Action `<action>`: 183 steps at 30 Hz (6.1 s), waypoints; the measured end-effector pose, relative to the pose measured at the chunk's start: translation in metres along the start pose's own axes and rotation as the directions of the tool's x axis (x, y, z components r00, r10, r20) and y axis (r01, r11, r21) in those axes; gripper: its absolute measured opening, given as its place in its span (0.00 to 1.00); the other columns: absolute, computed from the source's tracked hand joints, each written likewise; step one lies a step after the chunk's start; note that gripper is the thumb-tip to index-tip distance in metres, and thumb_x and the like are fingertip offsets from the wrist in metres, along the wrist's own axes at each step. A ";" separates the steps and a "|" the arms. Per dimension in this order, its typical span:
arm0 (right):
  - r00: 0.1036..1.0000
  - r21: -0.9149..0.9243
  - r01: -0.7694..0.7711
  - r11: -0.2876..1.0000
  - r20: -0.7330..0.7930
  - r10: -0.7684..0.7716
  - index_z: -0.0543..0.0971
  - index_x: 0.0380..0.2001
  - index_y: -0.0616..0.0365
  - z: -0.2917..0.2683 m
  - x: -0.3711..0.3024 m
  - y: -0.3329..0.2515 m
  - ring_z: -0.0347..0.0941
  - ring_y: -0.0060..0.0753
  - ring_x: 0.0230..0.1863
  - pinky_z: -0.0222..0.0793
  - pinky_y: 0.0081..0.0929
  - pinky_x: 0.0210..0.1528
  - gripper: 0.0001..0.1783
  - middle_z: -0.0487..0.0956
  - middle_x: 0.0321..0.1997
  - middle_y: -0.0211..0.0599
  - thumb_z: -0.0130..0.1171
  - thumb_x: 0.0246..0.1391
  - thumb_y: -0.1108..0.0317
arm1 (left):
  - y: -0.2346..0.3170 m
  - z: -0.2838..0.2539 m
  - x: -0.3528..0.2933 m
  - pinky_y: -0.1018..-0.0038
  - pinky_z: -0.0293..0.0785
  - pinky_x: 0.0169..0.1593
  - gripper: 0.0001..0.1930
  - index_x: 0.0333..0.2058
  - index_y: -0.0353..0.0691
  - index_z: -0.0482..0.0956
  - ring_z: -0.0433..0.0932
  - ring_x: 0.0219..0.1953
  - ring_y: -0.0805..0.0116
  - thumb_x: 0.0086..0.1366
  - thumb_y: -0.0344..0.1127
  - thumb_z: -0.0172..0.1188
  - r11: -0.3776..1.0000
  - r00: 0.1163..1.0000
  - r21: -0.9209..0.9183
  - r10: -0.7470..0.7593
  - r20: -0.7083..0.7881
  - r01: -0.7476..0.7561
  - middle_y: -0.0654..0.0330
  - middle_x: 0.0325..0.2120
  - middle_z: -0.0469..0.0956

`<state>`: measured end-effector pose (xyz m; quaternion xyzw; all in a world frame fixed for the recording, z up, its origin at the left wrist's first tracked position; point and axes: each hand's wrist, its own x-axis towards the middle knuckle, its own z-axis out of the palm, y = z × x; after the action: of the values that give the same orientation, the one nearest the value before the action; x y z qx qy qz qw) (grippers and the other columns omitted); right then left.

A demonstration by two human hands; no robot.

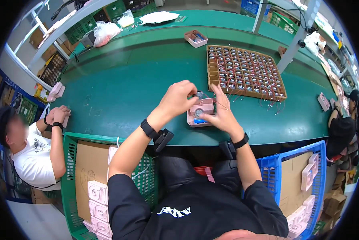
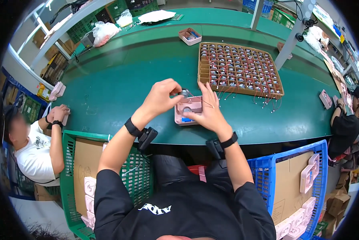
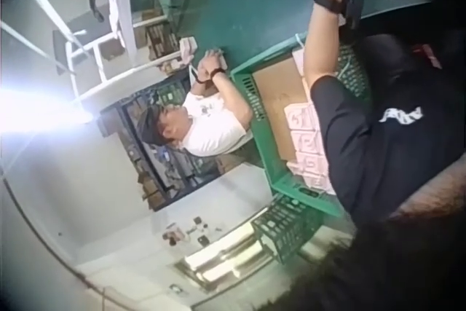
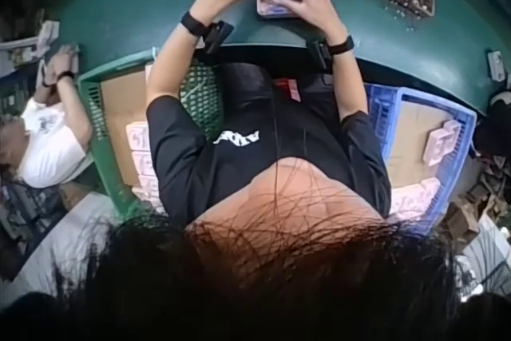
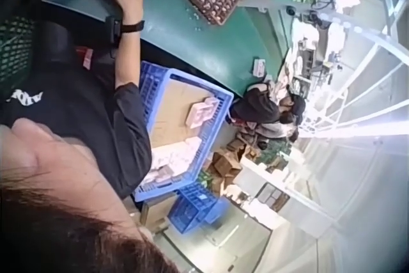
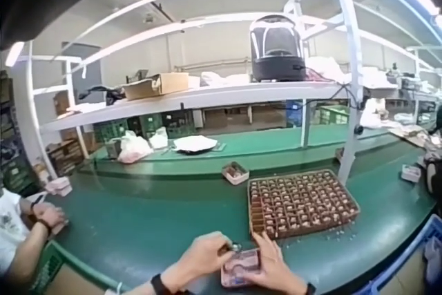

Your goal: The person picks up a speaker from a tray and places it into a pink plastic housing, pressing it into position and routing the wires. They then press the wires into the housing by hand and set the assembly aside on the workbench.

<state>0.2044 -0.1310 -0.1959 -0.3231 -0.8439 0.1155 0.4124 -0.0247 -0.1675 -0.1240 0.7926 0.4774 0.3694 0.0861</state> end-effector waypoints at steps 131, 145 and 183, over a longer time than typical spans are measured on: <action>0.984 0.137 -0.165 0.977 -0.038 0.172 0.90 0.43 0.56 -0.005 -0.084 -0.027 0.66 0.37 0.34 0.65 0.34 0.34 0.22 0.67 0.32 0.35 0.84 0.46 0.59 | -0.001 0.060 -0.003 0.62 0.69 0.51 0.04 0.33 0.44 0.87 0.78 0.42 0.62 0.66 0.36 0.70 0.972 0.911 -0.220 0.163 0.378 -0.082 0.63 0.34 0.81; 0.981 0.181 -0.193 0.964 -0.001 0.196 0.89 0.43 0.57 -0.003 -0.085 -0.031 0.67 0.39 0.32 0.65 0.37 0.32 0.21 0.68 0.32 0.37 0.83 0.47 0.61 | 0.008 0.056 0.003 0.63 0.67 0.48 0.06 0.27 0.47 0.83 0.76 0.43 0.62 0.58 0.40 0.68 0.877 0.808 0.079 0.397 0.436 -0.474 0.64 0.36 0.76; 0.987 0.088 -0.155 0.984 -0.037 0.159 0.87 0.49 0.61 0.002 -0.101 -0.020 0.68 0.42 0.38 0.67 0.35 0.40 0.23 0.67 0.38 0.40 0.79 0.49 0.70 | -0.007 0.083 -0.006 0.62 0.76 0.46 0.05 0.35 0.49 0.85 0.80 0.48 0.60 0.63 0.40 0.66 0.890 0.822 0.094 0.366 0.436 -0.446 0.61 0.41 0.78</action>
<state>0.2399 -0.2108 -0.2504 -0.3733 -0.8010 0.1762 0.4336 0.0238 -0.1507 -0.1899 0.9398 0.3017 0.1584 0.0255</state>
